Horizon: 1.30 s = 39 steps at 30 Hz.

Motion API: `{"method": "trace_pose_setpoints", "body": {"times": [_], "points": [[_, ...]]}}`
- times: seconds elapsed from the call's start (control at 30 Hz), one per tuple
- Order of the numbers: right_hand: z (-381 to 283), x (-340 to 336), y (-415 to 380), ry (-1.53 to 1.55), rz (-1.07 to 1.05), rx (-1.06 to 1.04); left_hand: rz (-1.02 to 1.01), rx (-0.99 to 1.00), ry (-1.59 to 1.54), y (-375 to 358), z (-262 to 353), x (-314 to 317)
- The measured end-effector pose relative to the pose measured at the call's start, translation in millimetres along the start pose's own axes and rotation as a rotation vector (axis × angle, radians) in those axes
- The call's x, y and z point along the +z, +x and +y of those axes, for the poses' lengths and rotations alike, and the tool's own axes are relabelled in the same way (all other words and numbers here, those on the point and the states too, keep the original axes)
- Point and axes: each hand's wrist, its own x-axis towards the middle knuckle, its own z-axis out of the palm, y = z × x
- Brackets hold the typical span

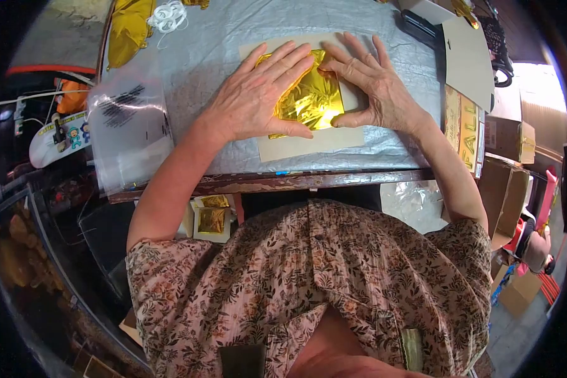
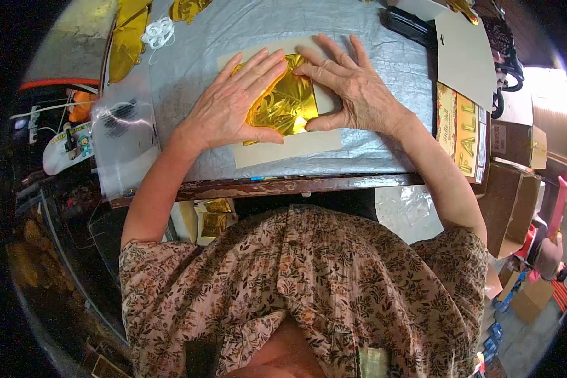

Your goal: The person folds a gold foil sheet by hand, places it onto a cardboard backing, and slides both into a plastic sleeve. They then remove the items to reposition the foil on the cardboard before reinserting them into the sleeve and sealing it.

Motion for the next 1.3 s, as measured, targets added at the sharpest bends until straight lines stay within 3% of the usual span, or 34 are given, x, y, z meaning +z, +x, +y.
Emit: {"method": "trace_pose_setpoints", "body": {"times": [0.33, 0.5, 0.67, 0.73, 0.97, 1.07, 1.13, 1.2, 1.23, 1.3], "points": [[-6, -6, 1, -0.056, -0.010, 0.022, 0.014, 0.001, 0.016, -1, 0, 1], [-6, -12, 7, -0.176, -0.122, -0.053, 0.038, 0.001, 0.016, -3, -3, 8], [-9, -19, 8, -0.105, -0.147, -0.013, 0.062, -0.014, -0.050, -5, -4, 14], [1, -15, 6, 0.062, -0.186, 0.010, 0.074, 0.008, -0.036, -4, -1, 13], [-6, -14, 3, -0.091, -0.104, -0.051, 0.058, 0.050, 0.064, -3, -2, 10], [-3, -5, -10, -0.084, 0.013, 0.000, 0.071, 0.052, 0.041, -4, -2, 10], [-11, -14, -18, 0.567, 0.132, 0.497, 0.080, 0.045, 0.031, -5, -3, 14], [-13, -15, -21, 0.458, 0.215, 0.503, 0.096, 0.042, 0.028, 0, 3, -1], [-16, -15, -19, 0.410, 0.179, 0.564, -0.108, -0.010, 0.068, 5, 9, -19], [-30, -19, -12, 0.262, 0.137, 0.600, -0.304, -0.059, 0.108, 5, 11, -26]]}}
